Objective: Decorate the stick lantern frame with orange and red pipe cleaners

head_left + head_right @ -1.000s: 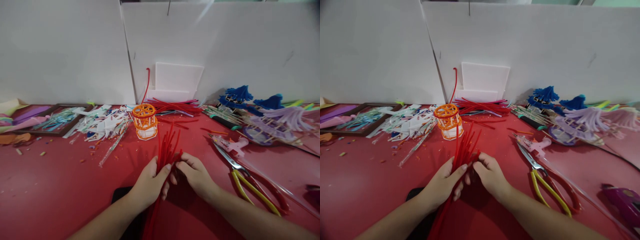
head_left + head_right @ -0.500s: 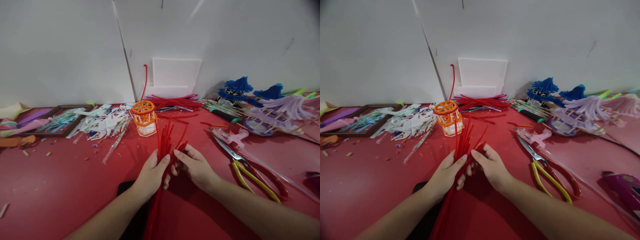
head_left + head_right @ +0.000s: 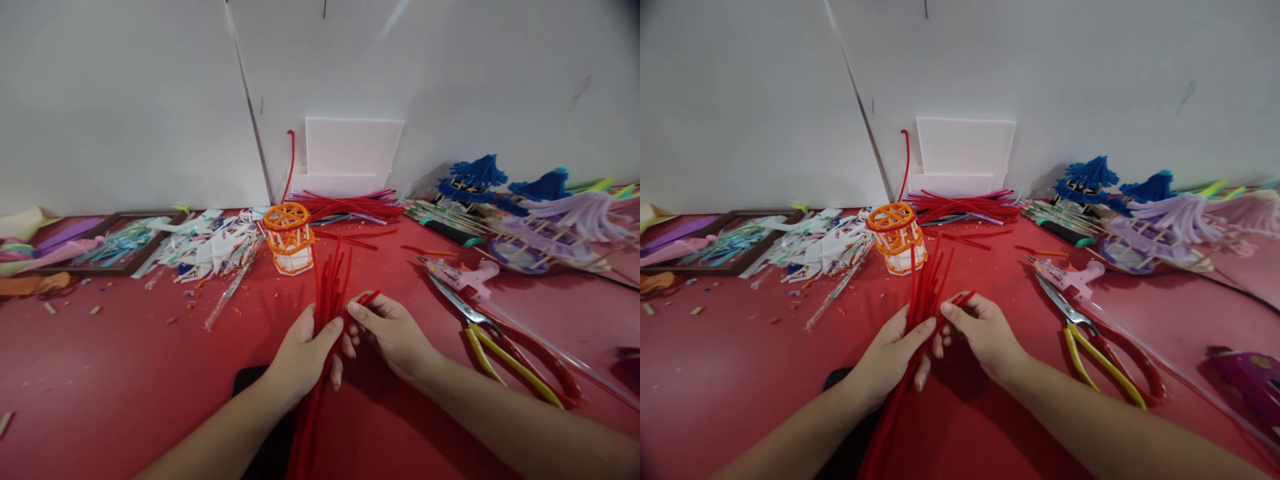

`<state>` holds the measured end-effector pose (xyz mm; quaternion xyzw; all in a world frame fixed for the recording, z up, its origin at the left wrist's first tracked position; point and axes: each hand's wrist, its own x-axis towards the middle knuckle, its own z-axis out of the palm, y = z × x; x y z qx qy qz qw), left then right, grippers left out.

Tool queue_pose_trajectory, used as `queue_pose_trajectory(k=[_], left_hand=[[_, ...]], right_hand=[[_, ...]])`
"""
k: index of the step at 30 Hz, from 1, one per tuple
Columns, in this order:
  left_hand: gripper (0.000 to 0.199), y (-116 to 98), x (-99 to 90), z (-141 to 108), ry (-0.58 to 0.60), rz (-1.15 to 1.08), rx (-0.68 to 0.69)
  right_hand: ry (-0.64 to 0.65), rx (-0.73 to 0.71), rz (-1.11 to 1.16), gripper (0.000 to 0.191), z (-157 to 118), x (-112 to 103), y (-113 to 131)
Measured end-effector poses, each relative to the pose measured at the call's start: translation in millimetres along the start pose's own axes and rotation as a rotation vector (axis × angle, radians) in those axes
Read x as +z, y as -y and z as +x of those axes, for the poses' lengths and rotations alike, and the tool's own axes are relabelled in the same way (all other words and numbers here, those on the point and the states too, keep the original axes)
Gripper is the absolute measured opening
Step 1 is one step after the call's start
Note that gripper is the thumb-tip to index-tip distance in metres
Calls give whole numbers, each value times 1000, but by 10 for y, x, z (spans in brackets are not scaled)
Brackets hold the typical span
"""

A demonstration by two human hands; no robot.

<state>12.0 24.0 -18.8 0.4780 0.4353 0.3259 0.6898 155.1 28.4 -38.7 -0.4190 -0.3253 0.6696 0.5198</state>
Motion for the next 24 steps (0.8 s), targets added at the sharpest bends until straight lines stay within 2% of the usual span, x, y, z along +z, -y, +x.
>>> queue_pose_trajectory(k=[5, 7, 10, 13, 18, 24], left_hand=[[18, -20, 1, -21, 79, 34, -65], [19, -21, 3, -29, 98, 37, -97], [15, -23, 14, -36, 112, 54, -132], [12, -27, 26, -26, 67, 5, -153], [26, -20, 24, 7, -20, -102, -123], [27, -25, 22, -1, -44, -51, -40]], right_hand=[[-166, -66, 58, 41, 79, -36, 45], [-187, -81, 76, 44, 95, -33, 68], [-165, -70, 64, 43, 80, -15, 79], [-154, -59, 33, 40, 49, -11, 57], [-139, -65, -34, 33, 10, -34, 17], [31, -48, -208, 33, -25, -44, 55]])
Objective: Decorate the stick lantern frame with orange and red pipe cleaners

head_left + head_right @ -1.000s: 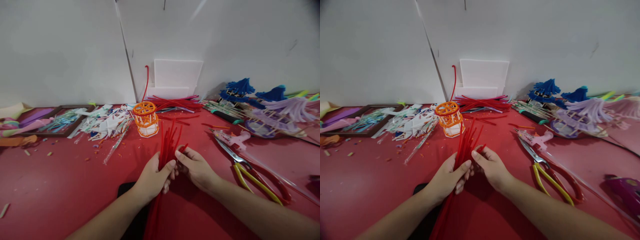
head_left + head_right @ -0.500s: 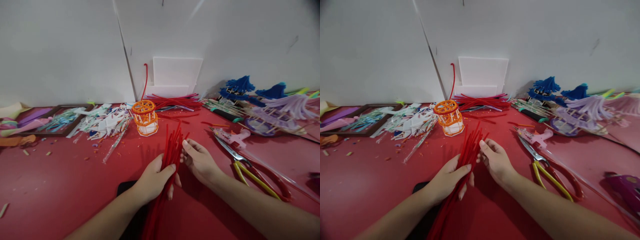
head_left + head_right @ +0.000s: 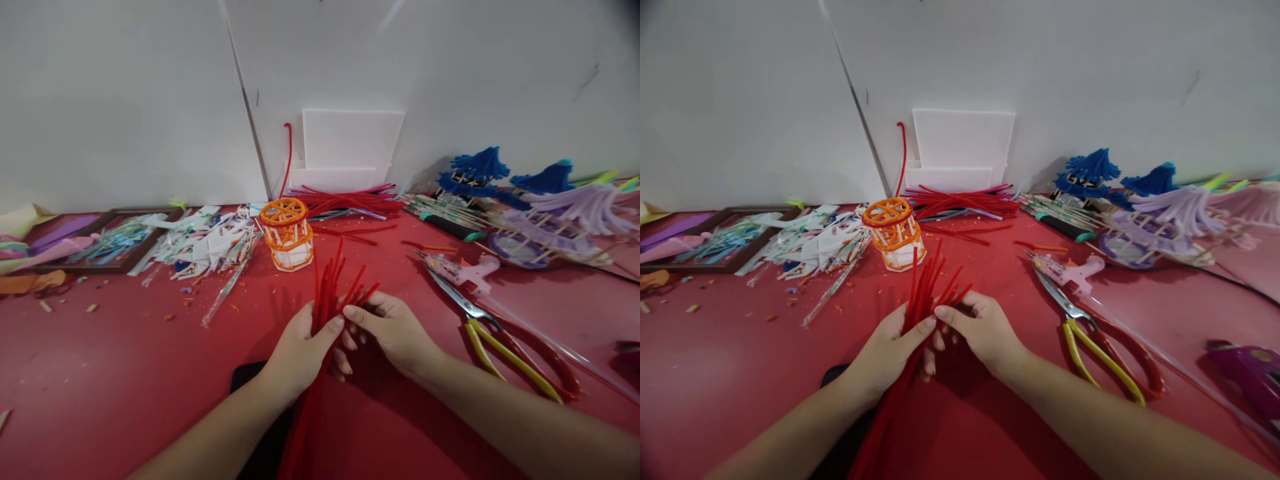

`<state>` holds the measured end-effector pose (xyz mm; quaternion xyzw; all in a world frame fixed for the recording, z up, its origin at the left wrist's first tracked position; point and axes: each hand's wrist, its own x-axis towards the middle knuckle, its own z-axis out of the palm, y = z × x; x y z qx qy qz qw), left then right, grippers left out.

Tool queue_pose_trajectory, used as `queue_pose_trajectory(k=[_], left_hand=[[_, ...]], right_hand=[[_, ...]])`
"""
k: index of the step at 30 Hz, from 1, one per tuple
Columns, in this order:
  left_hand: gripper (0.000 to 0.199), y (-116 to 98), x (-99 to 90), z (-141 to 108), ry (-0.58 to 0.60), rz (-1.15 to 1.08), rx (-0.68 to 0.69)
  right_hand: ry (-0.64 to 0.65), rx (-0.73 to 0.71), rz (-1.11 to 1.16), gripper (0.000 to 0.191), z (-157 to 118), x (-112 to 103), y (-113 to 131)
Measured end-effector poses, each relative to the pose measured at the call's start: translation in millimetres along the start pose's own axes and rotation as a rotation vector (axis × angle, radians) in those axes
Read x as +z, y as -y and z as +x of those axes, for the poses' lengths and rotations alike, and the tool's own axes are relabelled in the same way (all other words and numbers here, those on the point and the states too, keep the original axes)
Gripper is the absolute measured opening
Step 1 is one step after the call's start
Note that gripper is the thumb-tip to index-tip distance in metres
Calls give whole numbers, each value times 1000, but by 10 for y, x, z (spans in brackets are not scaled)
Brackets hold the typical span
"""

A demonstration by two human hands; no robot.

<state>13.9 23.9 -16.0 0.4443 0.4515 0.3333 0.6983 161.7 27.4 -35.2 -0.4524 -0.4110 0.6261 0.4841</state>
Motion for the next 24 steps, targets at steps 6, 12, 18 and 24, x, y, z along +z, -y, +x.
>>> queue_pose_trajectory(k=[6, 12, 18, 24], left_hand=[[20, -18, -2, -9, -23, 14, 11], [21, -1, 7, -3, -5, 28, 34], [21, -2, 0, -18, 37, 38, 75], [20, 17, -23, -37, 79, 13, 5]], right_hand=[[-10, 11, -44, 42, 19, -31, -4], [122, 23, -82, 45, 16, -17, 36], [89, 92, 52, 41, 43, -23, 6], [-88, 53, 162, 41, 82, -27, 51]])
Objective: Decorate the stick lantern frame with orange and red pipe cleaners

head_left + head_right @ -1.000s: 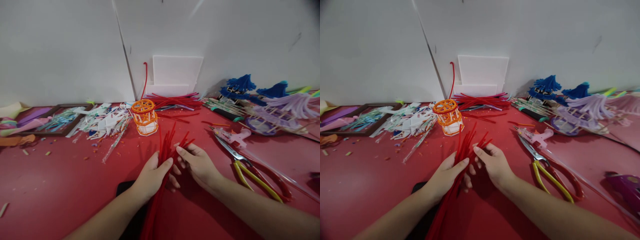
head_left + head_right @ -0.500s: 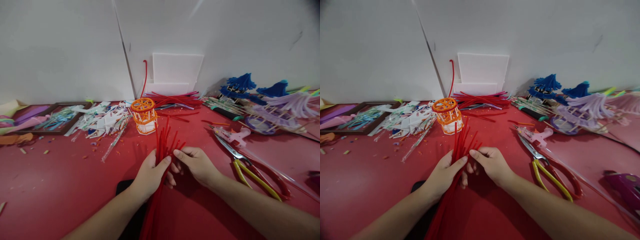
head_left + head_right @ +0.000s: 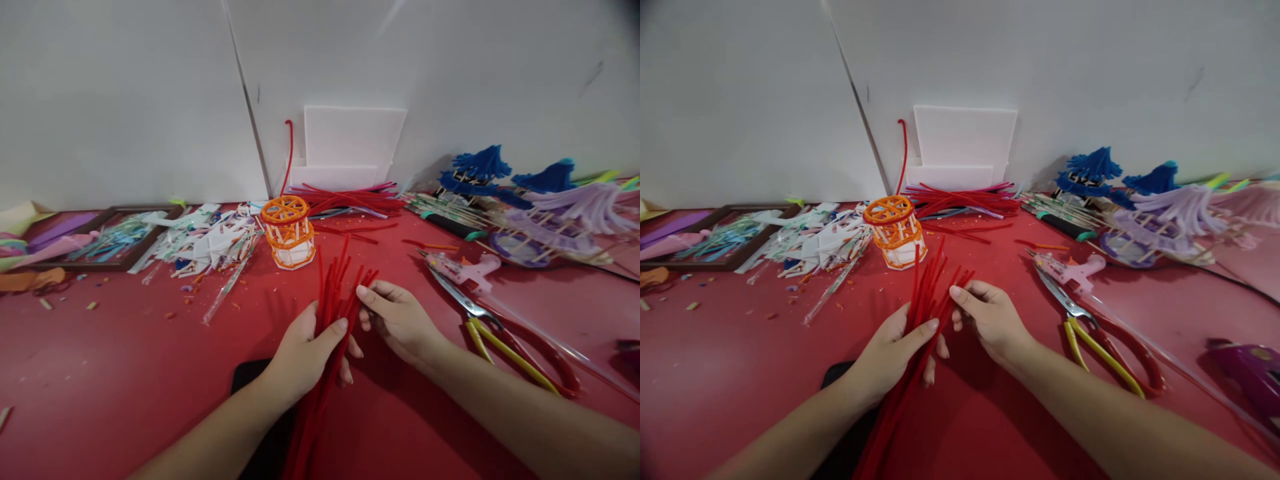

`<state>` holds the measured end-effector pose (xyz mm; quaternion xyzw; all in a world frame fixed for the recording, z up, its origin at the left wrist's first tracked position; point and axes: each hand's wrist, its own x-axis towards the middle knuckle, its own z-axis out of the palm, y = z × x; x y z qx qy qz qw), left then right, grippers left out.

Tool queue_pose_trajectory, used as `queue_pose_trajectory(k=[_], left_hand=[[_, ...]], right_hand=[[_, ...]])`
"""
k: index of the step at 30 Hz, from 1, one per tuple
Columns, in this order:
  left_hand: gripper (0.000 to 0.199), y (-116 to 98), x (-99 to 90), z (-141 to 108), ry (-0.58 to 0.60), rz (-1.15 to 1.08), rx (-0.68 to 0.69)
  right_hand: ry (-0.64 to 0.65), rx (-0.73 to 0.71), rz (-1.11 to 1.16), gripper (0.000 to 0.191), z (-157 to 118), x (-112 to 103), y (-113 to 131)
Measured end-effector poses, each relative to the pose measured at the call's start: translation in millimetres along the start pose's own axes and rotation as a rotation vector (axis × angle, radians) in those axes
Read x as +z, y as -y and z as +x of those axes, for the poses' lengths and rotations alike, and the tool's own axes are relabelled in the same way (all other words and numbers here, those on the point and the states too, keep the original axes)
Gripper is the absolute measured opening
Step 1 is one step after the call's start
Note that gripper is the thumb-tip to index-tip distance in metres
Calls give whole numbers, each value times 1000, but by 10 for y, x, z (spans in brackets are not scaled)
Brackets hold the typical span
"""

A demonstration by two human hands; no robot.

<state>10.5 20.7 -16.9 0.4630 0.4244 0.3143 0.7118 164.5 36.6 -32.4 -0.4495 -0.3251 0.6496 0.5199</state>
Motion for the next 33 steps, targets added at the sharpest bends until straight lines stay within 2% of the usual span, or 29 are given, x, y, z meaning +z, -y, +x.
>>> queue_pose_trajectory(k=[7, 11, 16, 21, 24, 28, 30, 33], left_hand=[[23, -5, 14, 7, 35, -3, -16], [27, -25, 31, 14, -60, -34, -18], [29, -22, 25, 26, -119, -119, -60], [25, -20, 19, 44, -226, -201, -37], [31, -28, 26, 26, -180, -202, -40], [38, -38, 27, -11, -86, -90, -71], [38, -38, 24, -14, -86, -52, -36], [34, -34, 28, -2, -140, -35, 10]], right_hand=[[28, 31, 30, 41, -19, 11, 0], [102, 39, 6, 37, -43, 18, -17], [175, 49, -127, 37, -94, 30, -34], [110, 5, -285, 39, -114, 15, -42], [61, -41, -296, 39, -123, 18, -20], [114, -79, -292, 36, -134, 30, 4], [108, -89, -291, 35, -125, 29, -3], [25, -110, -267, 35, -94, 15, -20]])
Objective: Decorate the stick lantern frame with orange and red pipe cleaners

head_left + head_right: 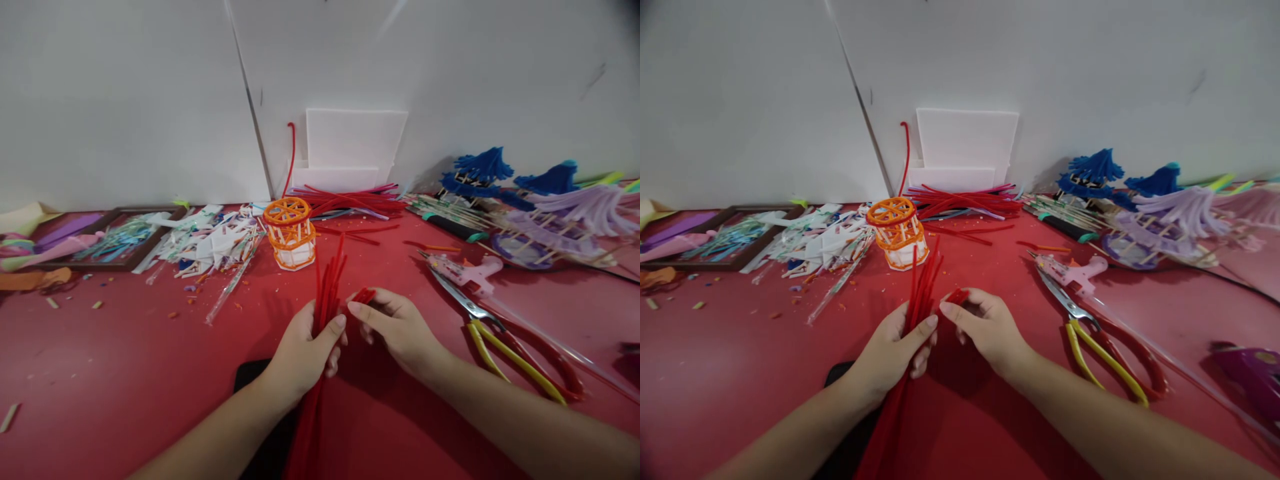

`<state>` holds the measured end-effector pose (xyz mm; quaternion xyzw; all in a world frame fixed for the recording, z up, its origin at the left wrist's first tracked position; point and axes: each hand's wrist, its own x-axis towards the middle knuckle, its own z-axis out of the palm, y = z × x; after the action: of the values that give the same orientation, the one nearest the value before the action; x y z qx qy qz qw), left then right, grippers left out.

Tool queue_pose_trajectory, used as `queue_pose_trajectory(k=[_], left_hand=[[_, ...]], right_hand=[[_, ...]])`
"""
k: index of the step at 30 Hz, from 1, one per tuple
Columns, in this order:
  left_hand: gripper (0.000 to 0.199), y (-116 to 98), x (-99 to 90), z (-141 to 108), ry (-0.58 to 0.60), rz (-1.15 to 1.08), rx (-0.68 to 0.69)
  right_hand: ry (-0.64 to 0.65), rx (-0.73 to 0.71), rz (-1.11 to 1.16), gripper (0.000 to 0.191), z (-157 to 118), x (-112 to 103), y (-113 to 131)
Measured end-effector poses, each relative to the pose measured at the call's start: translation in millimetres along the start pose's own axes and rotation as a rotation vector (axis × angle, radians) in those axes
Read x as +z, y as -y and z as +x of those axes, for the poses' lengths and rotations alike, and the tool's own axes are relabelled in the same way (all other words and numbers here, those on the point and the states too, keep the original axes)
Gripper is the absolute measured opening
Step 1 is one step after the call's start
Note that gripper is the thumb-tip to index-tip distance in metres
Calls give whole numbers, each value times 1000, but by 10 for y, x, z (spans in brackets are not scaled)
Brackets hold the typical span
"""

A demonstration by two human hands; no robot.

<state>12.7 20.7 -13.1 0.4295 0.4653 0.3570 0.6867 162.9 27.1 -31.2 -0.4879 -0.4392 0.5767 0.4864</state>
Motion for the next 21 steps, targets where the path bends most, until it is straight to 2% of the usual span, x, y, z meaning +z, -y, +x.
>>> queue_pose_trajectory(k=[4, 8, 10, 14, 17, 21], left_hand=[[28, 8, 26, 18, -73, -8, 13], [21, 23, 34, 25, -99, -9, 21], [18, 38, 26, 29, -98, -2, 34], [17, 67, 11, 37, -104, -4, 50], [16, 67, 15, 36, -95, 0, 45], [14, 62, 36, 26, -83, 32, 37]], right_hand=[[-80, -74, -155, 28, 46, -53, 14], [-119, -277, -453, 18, 95, -162, 63], [-65, -398, -621, 14, 119, -226, 79], [137, -620, -893, 15, 151, -321, 78], [154, -703, -962, 11, 146, -340, 65], [99, -731, -1060, 12, 122, -311, 69]])
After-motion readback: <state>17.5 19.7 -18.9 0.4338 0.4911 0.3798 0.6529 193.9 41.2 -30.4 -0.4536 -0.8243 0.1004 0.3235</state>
